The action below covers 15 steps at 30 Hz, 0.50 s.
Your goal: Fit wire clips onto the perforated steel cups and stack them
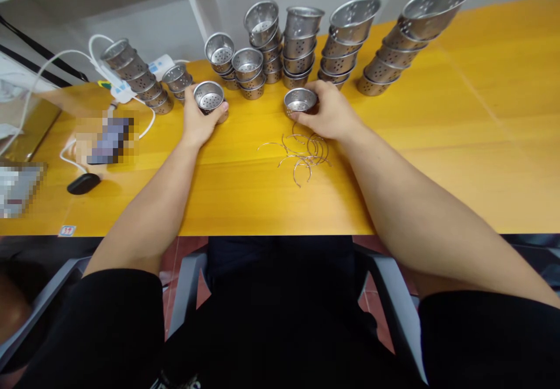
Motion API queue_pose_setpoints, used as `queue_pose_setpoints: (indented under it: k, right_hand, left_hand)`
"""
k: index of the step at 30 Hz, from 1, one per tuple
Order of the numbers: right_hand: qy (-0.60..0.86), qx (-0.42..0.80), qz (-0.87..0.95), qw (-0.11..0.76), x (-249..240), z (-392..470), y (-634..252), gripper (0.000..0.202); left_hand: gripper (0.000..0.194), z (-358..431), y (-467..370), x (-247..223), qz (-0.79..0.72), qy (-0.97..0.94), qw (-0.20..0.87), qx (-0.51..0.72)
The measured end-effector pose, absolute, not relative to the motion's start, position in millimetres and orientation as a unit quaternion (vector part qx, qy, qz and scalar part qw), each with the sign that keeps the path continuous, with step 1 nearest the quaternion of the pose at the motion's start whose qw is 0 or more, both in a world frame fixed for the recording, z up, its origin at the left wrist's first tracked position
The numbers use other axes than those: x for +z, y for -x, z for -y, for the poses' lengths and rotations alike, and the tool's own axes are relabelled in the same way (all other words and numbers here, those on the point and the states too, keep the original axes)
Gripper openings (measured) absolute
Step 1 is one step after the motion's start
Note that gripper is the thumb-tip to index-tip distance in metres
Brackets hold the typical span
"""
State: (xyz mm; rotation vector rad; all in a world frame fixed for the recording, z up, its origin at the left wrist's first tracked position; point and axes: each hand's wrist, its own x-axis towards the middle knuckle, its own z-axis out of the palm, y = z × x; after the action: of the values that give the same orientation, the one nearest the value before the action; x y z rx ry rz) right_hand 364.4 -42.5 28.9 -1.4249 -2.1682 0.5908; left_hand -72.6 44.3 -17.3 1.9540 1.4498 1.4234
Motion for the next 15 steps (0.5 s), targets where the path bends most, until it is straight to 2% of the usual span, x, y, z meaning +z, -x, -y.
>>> queue_pose_setpoints:
  k: [4, 9, 13, 15]
  right_hand:
    - [0.556, 0.210, 0.749, 0.293, 37, 49, -359, 0.068]
    - [0.572, 0.216, 0.729, 0.308, 36, 51, -350, 0.085]
    - [0.573, 0.217, 0.739, 0.281, 39, 55, -344, 0.094]
    - [0.566, 0.217, 0.749, 0.266, 40, 57, -342, 0.093]
  left_hand:
    - [0.106, -30, 65, 4, -0.514, -0.685, 0.099, 0.507]
    - [0.115, -2, 33, 15, -0.497, -0.751, 0.092, 0.425]
    - [0.089, 7, 15, 12, -0.491, -0.790, 0.103, 0.353]
    - [0.089, 9, 12, 13, -0.495, -0.795, 0.111, 0.333]
